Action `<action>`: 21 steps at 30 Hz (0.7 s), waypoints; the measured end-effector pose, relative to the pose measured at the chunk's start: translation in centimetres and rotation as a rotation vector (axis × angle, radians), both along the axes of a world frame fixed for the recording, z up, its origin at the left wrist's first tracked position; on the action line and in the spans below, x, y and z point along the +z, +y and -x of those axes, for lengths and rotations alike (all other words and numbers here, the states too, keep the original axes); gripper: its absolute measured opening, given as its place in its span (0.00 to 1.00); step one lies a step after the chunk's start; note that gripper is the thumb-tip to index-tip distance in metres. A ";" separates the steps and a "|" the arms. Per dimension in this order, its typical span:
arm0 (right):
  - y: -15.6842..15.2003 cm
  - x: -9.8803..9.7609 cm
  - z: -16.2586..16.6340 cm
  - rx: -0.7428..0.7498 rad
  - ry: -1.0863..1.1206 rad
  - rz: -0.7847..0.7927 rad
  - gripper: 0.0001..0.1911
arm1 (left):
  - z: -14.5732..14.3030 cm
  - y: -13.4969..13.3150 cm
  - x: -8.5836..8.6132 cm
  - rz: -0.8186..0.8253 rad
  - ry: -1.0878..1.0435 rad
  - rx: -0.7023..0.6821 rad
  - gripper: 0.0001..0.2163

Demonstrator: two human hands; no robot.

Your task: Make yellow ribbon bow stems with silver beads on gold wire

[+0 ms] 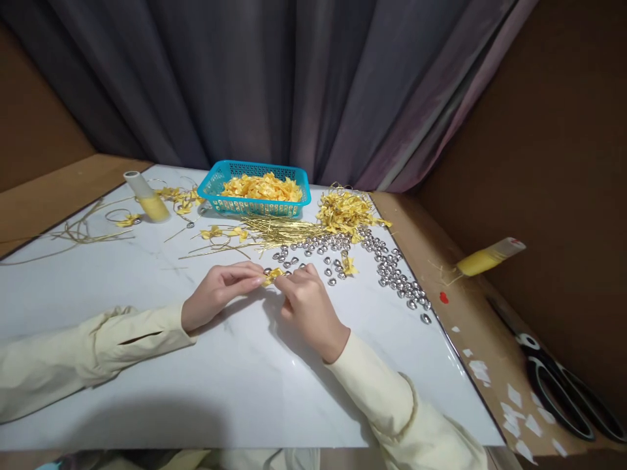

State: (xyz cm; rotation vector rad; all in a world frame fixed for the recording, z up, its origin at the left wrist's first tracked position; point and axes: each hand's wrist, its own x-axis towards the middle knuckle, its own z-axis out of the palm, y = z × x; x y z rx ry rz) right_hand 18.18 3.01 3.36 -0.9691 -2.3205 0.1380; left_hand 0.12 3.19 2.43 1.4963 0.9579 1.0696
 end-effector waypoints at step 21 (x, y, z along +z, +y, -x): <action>0.0 -0.2 0.0 -0.022 -0.009 0.209 0.10 | -0.2 0.0 -0.8 -0.242 0.126 0.051 0.08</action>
